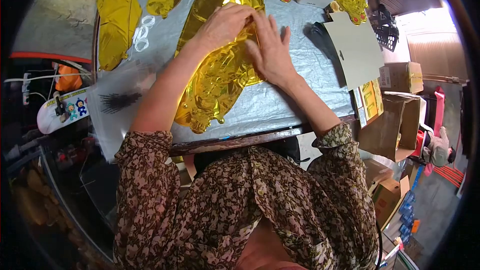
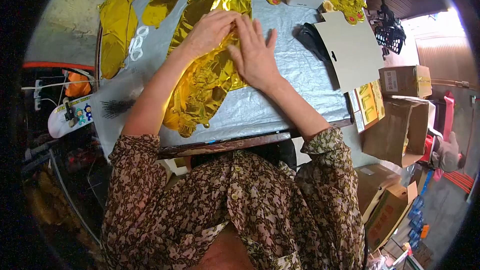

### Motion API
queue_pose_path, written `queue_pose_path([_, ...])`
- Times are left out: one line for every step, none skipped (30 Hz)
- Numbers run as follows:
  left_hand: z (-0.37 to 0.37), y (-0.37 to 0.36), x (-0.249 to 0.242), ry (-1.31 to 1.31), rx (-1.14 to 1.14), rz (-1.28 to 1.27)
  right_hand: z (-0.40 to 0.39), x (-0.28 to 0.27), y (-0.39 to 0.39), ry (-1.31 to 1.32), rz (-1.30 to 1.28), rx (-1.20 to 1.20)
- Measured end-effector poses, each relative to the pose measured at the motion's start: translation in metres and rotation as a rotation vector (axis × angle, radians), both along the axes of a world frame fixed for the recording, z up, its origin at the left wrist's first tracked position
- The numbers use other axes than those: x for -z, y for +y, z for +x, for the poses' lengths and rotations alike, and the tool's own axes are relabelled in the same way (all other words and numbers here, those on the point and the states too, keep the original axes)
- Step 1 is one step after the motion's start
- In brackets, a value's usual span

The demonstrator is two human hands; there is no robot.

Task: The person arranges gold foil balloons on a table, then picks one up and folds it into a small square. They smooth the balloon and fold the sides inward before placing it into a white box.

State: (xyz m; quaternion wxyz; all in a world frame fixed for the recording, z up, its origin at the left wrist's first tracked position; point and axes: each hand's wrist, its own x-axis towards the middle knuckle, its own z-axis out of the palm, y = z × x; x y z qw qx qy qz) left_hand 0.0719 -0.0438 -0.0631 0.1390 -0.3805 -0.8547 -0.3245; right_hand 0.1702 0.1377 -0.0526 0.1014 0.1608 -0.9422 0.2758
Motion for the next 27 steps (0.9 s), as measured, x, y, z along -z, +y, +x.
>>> queue_pose_path([0.0, 0.0, -0.002, 0.012, 0.015, -0.037, -0.003, -0.011, 0.003, 0.073, -0.024, 0.038])
queue_pose_path([0.001, -0.001, -0.001, 0.023, 0.032, -0.074, -0.015, -0.012, 0.014, 0.141, -0.067, 0.003])
queue_pose_path([0.001, -0.001, 0.001, 0.056, 0.047, -0.049, -0.032, -0.01, 0.024, 0.207, -0.11, -0.029])
queue_pose_path([0.002, -0.001, 0.001, 0.053, 0.047, -0.048, -0.043, -0.012, 0.026, 0.321, -0.059, 0.016])
queue_pose_path([0.001, -0.001, 0.0, 0.056, 0.056, -0.025, -0.054, -0.008, 0.03, 0.32, -0.058, 0.017])
queue_pose_path([0.001, 0.0, -0.001, 0.061, 0.064, -0.002, -0.064, -0.001, 0.035, 0.258, -0.055, 0.041])
queue_pose_path([0.001, 0.0, -0.002, 0.064, 0.063, -0.001, -0.071, 0.003, 0.038, 0.197, -0.052, 0.062])
queue_pose_path([0.002, 0.0, -0.002, 0.075, 0.056, 0.0, -0.076, 0.009, 0.041, 0.2, -0.05, 0.058])
queue_pose_path([0.004, 0.001, -0.001, 0.081, 0.048, 0.001, -0.079, 0.016, 0.043, 0.224, -0.033, 0.059])
queue_pose_path([0.004, 0.001, -0.001, 0.077, 0.041, 0.004, -0.08, 0.016, 0.041, 0.248, -0.017, 0.059])
queue_pose_path([0.004, 0.0, -0.002, 0.06, 0.051, 0.013, -0.08, 0.016, 0.041, 0.243, -0.016, 0.052])
queue_pose_path([0.005, 0.001, -0.002, 0.043, 0.062, 0.02, -0.078, 0.017, 0.042, 0.246, 0.001, 0.061])
queue_pose_path([0.006, 0.0, -0.005, 0.038, 0.059, 0.019, -0.075, 0.014, 0.041, 0.248, 0.017, 0.073])
queue_pose_path([0.007, 0.001, -0.009, -0.001, 0.057, -0.022, -0.072, 0.012, 0.04, 0.244, 0.017, 0.073])
queue_pose_path([0.007, 0.002, -0.013, -0.037, 0.056, -0.062, -0.07, 0.009, 0.038, 0.257, 0.041, 0.077])
queue_pose_path([0.007, 0.003, -0.018, -0.04, 0.057, -0.062, -0.069, 0.007, 0.037, 0.27, 0.066, 0.082])
queue_pose_path([0.007, 0.004, -0.023, -0.026, 0.004, -0.121, -0.068, 0.007, 0.037, 0.267, 0.066, 0.084])
queue_pose_path([0.007, 0.005, -0.027, -0.013, -0.049, -0.181, -0.068, 0.006, 0.037, 0.264, 0.079, 0.086])
queue_pose_path([0.005, 0.005, -0.025, -0.017, -0.047, -0.182, -0.067, 0.006, 0.037, 0.261, 0.093, 0.089])
queue_pose_path([0.001, 0.005, -0.024, 0.036, -0.077, -0.208, -0.067, 0.006, 0.037, 0.258, 0.093, 0.089])
queue_pose_path([-0.004, 0.004, -0.023, 0.091, -0.106, -0.233, -0.067, 0.007, 0.037, 0.258, 0.084, 0.081])
queue_pose_path([-0.009, 0.004, -0.02, 0.09, -0.105, -0.232, -0.066, 0.006, 0.036, 0.257, 0.076, 0.073])
queue_pose_path([-0.009, 0.005, -0.018, 0.138, -0.133, -0.248, -0.062, 0.004, 0.038, 0.257, 0.076, 0.076])
queue_pose_path([-0.011, 0.004, -0.014, 0.183, -0.161, -0.263, -0.061, 0.003, 0.038, 0.249, 0.083, 0.077])
queue_pose_path([-0.011, 0.003, -0.01, 0.18, -0.159, -0.264, -0.061, 0.002, 0.037, 0.24, 0.089, 0.079])
queue_pose_path([-0.009, 0.002, -0.006, 0.132, -0.177, -0.311, -0.06, 0.002, 0.038, 0.233, 0.088, 0.08])
queue_pose_path([-0.009, 0.002, -0.003, 0.087, -0.194, -0.358, -0.059, 0.001, 0.038, 0.225, 0.102, 0.077])
